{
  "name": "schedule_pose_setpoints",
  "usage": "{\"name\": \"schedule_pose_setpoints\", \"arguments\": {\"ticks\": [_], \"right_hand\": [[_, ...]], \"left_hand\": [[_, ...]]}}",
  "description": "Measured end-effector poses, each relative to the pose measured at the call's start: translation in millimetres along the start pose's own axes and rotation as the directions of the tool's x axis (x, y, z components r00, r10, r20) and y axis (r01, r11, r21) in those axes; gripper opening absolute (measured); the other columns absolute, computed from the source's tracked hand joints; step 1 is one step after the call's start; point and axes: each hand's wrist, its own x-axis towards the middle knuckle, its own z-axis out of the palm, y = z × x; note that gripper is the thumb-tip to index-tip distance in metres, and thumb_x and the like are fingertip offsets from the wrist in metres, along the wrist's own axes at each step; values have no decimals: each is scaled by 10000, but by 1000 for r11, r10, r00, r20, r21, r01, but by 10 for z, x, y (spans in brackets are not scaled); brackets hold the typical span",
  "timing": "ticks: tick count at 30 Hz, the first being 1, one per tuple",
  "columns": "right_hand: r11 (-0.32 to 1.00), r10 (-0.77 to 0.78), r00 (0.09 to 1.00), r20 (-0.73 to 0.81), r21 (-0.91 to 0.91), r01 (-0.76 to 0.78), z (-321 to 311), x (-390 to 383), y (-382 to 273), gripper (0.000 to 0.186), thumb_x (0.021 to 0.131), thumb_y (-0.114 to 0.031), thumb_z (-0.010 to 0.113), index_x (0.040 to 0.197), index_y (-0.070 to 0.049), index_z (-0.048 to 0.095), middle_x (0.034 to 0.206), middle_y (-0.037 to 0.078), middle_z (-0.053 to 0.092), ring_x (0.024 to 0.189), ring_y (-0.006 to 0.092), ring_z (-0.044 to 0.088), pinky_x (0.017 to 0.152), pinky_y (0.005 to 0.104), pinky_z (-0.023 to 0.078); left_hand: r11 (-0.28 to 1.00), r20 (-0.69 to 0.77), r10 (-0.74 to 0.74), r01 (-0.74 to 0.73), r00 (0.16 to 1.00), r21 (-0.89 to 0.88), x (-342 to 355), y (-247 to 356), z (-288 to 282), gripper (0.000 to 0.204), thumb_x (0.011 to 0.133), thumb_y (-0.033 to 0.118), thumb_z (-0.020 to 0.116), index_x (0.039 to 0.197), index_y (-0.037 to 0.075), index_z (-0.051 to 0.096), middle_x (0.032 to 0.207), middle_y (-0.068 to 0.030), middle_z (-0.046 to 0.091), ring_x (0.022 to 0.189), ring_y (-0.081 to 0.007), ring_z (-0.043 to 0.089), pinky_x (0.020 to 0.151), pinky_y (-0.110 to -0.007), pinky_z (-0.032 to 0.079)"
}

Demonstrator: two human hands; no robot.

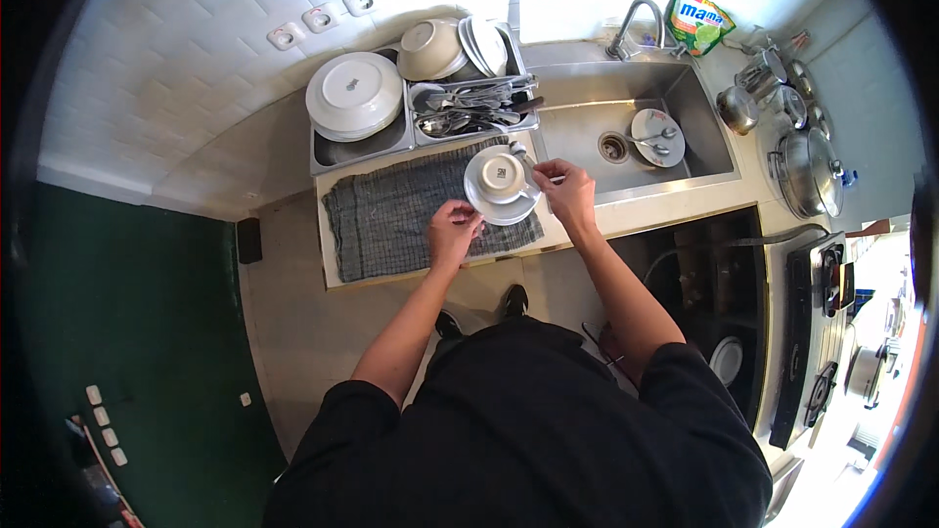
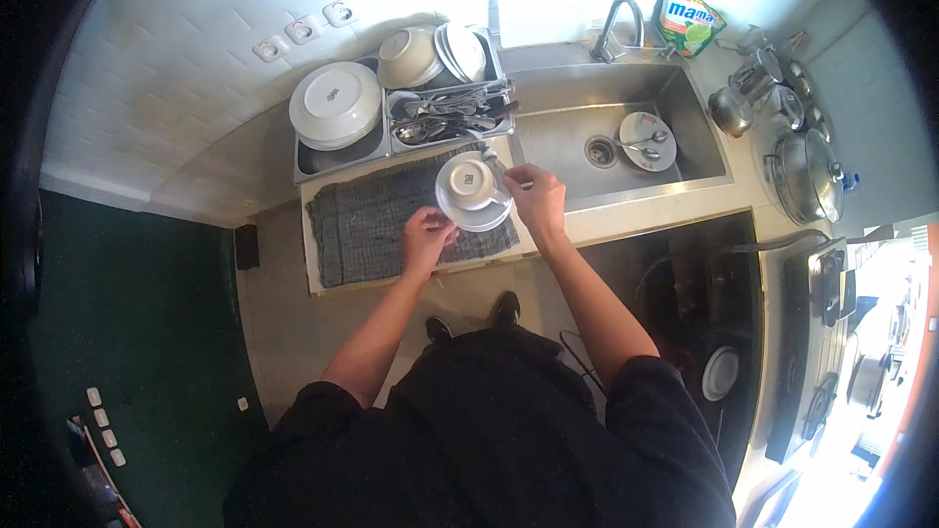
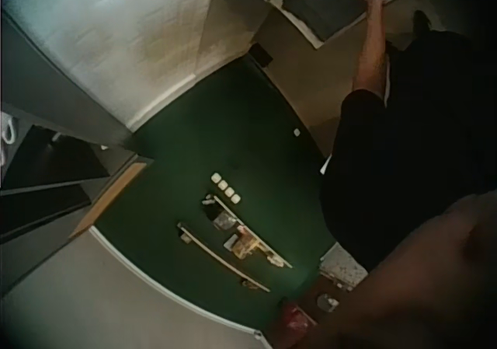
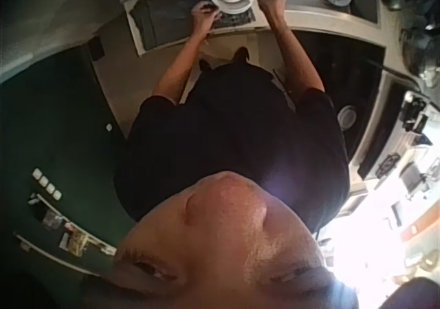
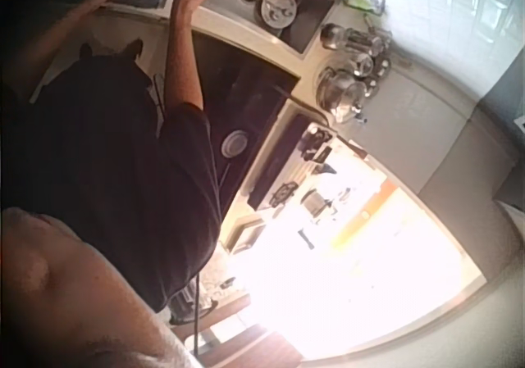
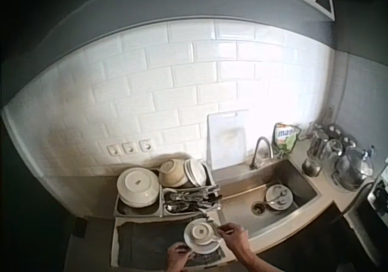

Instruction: The person stacks cups onto saucers on a drying mat, retrieves more saucers from a lower cupboard, and takes additional cups from an upper shelf to place on the saucers. The person then moves cutlery from a drawer onto the mat.

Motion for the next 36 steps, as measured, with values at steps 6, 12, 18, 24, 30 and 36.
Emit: {"name": "schedule_pose_setpoints", "arguments": {"ticks": [6, 12, 18, 24, 30, 36], "right_hand": [[999, 19, 999, 32, 47, -21, 41, 15, 67, 188, 884, -153, 789, 1031, -36, 801, 948, 131, 795, 729, 232, 773, 685, 359, 619], [994, 78, 996, 50, 79, -82, 25, -36, -1, 184, 892, -134, 791, 1046, -33, 798, 914, 128, 784, 655, 195, 752, 581, 321, 612], [992, 72, 997, 40, 103, -76, 28, -59, -4, 190, 893, -137, 798, 1039, -17, 794, 890, 122, 779, 652, 173, 747, 579, 312, 610], [993, 71, 996, 44, 87, -75, 48, -16, 89, 190, 887, -131, 799, 1045, -24, 791, 888, 112, 778, 644, 168, 741, 580, 307, 608], [996, 34, 998, 53, 82, -38, 47, -19, 80, 216, 884, -141, 834, 1066, -36, 781, 872, 78, 773, 647, 124, 717, 573, 283, 589], [997, 27, 997, 74, 65, -32, 33, -3, 57, 258, 867, -110, 805, 1113, -46, 761, 897, 82, 785, 629, 138, 724, 553, 309, 576]], "left_hand": [[976, -1, 155, -153, 988, 154, 43, -32, 4, 231, 877, 34, 820, 1068, 22, 692, 905, -100, 780, 735, -155, 754, 603, -284, 599], [981, -15, 128, -125, 992, 146, 3, -13, -23, 244, 882, 57, 828, 1084, 27, 696, 922, -104, 784, 742, -158, 758, 609, -291, 606], [993, 39, 75, -78, 996, 93, -38, 51, -81, 246, 909, 78, 820, 1106, 27, 682, 933, -101, 784, 738, -161, 765, 609, -293, 607], [986, 62, 71, -80, 996, 146, -43, 94, -99, 243, 897, 86, 837, 1074, 21, 685, 916, -104, 784, 726, -159, 766, 612, -290, 606], [985, 74, 104, -113, 992, 134, 16, 22, -98, 242, 887, 79, 844, 1059, 21, 685, 876, -102, 783, 717, -155, 762, 608, -294, 601], [985, 81, 127, -135, 989, 110, 20, -17, -105, 252, 881, 81, 849, 1061, 25, 682, 884, -108, 782, 697, -154, 749, 605, -295, 594]]}}
